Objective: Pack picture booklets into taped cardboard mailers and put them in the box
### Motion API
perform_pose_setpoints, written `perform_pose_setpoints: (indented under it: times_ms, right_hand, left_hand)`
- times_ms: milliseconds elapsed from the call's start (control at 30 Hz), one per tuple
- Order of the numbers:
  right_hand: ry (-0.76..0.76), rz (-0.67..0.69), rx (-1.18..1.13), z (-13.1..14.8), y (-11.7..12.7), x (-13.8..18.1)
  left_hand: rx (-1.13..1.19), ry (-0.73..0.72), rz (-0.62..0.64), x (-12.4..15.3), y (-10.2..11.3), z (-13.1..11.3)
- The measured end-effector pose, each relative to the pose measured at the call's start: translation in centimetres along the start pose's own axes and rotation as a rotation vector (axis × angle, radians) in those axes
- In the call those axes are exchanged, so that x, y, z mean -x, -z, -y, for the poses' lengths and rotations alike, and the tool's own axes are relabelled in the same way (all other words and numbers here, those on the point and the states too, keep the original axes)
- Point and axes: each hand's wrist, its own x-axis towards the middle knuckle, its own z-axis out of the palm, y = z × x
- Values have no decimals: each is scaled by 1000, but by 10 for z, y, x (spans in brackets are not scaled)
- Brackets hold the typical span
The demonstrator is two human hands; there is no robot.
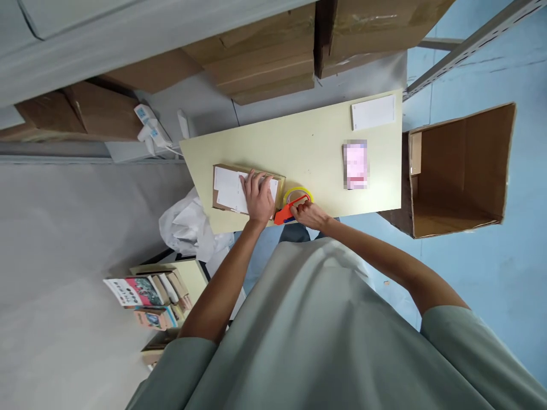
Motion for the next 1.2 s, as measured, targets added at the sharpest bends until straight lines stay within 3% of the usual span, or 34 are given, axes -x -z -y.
perform_pose_setpoints:
  times_ms: [367,733,1000,1100,1200]
  right_hand:
    - [-6,22,-7,-55,30,-16]
    - [-106,-47,-49,-138,48,-38]
    - [-3,-11,12,-150,60,-61]
    - [20,39,92,-149,65,-59]
    - [47,60,133,-141,63,-48]
  left_hand:
    - [16,15,-24,0,-3,3]
    - [-4,5,-31,-1,-5,5]
    - [-6,-3,-28,-3,-6,9]
    - [-9,-14,-28,-2,-5,10]
    - [7,-66,54,4,4,9]
